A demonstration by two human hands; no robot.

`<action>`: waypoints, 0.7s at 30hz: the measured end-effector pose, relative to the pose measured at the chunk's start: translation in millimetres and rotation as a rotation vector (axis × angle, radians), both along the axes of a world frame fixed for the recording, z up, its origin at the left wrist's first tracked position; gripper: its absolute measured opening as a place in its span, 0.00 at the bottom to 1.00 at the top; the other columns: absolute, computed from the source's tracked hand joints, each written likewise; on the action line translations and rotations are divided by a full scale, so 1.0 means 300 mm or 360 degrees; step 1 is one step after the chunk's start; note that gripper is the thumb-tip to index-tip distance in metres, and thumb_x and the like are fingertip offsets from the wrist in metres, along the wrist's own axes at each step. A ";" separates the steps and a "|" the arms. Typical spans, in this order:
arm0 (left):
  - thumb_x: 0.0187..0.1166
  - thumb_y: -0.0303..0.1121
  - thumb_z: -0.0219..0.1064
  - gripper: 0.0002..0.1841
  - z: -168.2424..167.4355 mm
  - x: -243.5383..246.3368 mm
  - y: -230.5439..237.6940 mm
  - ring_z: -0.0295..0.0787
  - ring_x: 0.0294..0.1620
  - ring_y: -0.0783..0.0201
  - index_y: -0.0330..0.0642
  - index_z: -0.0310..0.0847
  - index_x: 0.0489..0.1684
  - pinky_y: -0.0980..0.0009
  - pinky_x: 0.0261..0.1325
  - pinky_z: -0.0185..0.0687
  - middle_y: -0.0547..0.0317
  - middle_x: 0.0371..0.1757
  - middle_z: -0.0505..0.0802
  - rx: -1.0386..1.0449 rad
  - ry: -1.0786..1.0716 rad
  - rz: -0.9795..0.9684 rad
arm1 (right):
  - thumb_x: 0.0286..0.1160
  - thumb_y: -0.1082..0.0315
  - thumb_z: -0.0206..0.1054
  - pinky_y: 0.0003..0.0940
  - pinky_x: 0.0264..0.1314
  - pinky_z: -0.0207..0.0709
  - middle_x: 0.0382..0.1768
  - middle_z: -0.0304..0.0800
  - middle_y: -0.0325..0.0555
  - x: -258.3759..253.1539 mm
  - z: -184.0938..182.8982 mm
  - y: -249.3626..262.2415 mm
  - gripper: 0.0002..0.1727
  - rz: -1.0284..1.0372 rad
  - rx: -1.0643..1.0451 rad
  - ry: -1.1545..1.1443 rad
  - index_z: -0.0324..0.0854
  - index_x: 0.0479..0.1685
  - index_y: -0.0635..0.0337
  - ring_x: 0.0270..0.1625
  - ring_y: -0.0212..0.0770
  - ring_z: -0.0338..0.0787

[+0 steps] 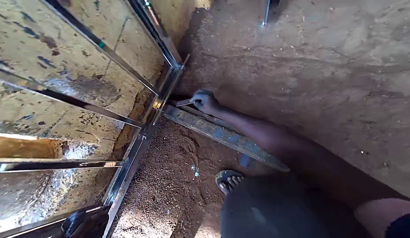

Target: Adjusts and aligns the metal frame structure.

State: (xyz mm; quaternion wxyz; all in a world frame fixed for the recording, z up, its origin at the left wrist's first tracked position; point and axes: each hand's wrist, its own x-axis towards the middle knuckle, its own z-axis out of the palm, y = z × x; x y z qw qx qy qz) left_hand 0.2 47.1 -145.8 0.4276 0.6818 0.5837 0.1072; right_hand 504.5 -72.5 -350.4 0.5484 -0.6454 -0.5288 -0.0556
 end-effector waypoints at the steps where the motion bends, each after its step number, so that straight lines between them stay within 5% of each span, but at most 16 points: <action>1: 0.77 0.32 0.67 0.11 -0.006 -0.002 0.003 0.94 0.34 0.62 0.36 0.75 0.50 0.56 0.44 0.94 0.60 0.34 0.93 0.0001 -0.0015 -0.0016 | 0.67 0.79 0.67 0.44 0.58 0.87 0.42 0.94 0.54 -0.017 -0.021 -0.012 0.08 0.0036 -0.0036 0.0016 0.93 0.38 0.65 0.48 0.48 0.94; 6: 0.80 0.31 0.61 0.06 0.006 0.003 -0.039 0.91 0.30 0.64 0.39 0.79 0.40 0.60 0.40 0.92 0.63 0.28 0.92 -0.0044 -0.0022 -0.0005 | 0.64 0.81 0.68 0.50 0.65 0.83 0.48 0.93 0.57 -0.006 -0.072 -0.056 0.10 0.0171 -0.0295 0.0105 0.93 0.40 0.65 0.57 0.54 0.91; 11: 0.77 0.33 0.67 0.07 0.038 -0.004 -0.044 0.92 0.29 0.64 0.39 0.80 0.40 0.60 0.39 0.92 0.63 0.27 0.92 0.0044 0.0020 0.0034 | 0.60 0.77 0.73 0.48 0.72 0.78 0.58 0.92 0.57 -0.001 -0.028 -0.090 0.13 0.0447 -0.0738 0.0138 0.93 0.45 0.64 0.65 0.52 0.89; 14: 0.73 0.31 0.68 0.06 0.055 0.007 -0.045 0.92 0.27 0.63 0.38 0.79 0.39 0.59 0.37 0.93 0.61 0.26 0.93 0.0088 -0.0039 0.0054 | 0.66 0.67 0.76 0.51 0.70 0.78 0.58 0.91 0.57 -0.013 -0.001 -0.077 0.18 0.0369 -0.0870 0.0332 0.90 0.55 0.63 0.63 0.52 0.89; 17: 0.73 0.30 0.68 0.06 0.072 0.024 -0.064 0.92 0.27 0.64 0.39 0.78 0.39 0.60 0.36 0.93 0.62 0.25 0.92 0.0131 -0.0040 0.0063 | 0.70 0.59 0.79 0.57 0.71 0.78 0.60 0.89 0.60 -0.033 0.016 -0.039 0.35 0.0233 -0.1096 0.0489 0.75 0.77 0.62 0.63 0.58 0.89; 21: 0.75 0.30 0.68 0.06 0.084 0.023 -0.076 0.93 0.26 0.63 0.38 0.80 0.38 0.60 0.36 0.93 0.61 0.26 0.93 0.0150 -0.0025 0.0080 | 0.71 0.57 0.76 0.59 0.73 0.74 0.63 0.86 0.64 -0.043 0.059 -0.003 0.26 0.0168 -0.1400 0.0299 0.85 0.65 0.64 0.71 0.61 0.83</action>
